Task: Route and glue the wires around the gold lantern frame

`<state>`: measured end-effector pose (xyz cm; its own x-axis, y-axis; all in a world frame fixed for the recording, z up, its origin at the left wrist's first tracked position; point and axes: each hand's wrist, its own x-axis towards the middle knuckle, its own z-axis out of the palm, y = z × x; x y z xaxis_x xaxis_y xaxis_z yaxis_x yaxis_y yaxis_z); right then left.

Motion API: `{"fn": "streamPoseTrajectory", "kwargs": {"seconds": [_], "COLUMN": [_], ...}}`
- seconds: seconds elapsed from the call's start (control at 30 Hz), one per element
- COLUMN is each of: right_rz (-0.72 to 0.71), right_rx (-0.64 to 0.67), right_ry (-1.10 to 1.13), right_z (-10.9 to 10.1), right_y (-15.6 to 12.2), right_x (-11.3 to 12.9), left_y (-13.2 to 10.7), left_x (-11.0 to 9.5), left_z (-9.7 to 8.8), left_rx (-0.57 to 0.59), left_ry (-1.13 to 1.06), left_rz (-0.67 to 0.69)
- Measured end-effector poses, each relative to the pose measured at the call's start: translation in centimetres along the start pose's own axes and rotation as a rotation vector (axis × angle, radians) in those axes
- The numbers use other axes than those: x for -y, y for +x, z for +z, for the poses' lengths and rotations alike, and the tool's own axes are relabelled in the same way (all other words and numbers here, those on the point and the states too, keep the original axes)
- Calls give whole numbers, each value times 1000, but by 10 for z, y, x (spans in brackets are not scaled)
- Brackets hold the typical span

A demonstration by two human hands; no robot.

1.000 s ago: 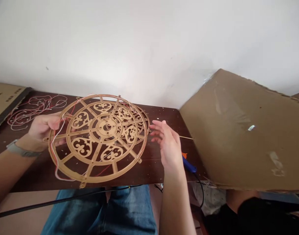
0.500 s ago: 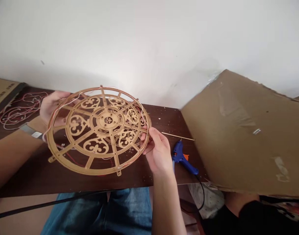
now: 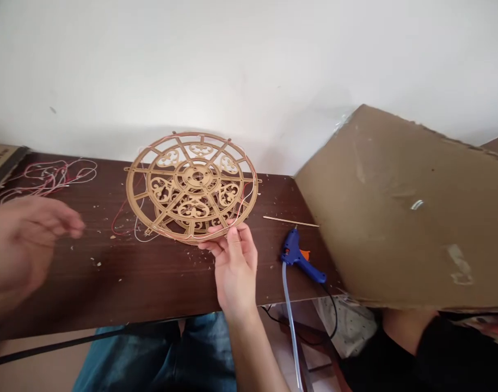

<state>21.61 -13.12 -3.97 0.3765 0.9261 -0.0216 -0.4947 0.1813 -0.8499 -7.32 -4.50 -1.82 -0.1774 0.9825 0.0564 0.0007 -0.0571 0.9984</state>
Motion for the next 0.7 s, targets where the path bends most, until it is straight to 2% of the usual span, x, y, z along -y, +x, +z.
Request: {"fn": "streamPoseTrajectory", "kwargs": {"seconds": [0.1, 0.17, 0.3, 0.37, 0.5, 0.6, 0.7], "right_rz": [-10, -16, -29, -23, -40, -65, -31], "right_rx": [25, 53, 81, 67, 44, 27, 39], "right_ry": [56, 74, 47, 9, -104, -256, -361], "right_z": [8, 13, 19, 19, 13, 6, -5], "right_y": [-10, -18, -27, -29, -26, -25, -24], "right_x": [-5, -7, -15, -21, -27, -25, -20], "left_y": [-25, -24, 1, 13, 31, 42, 49], "left_x": [-1, -2, -8, -12, -15, -11, -2], "left_z": [25, 42, 63, 68, 75, 76, 72], "left_rx": [234, 236, 169, 170, 240, 280, 302], "left_ry": [49, -58, -331, -323, -144, -86, -59], "left_rz": [-203, -270, -148, -115, -162, -182, -205]}}
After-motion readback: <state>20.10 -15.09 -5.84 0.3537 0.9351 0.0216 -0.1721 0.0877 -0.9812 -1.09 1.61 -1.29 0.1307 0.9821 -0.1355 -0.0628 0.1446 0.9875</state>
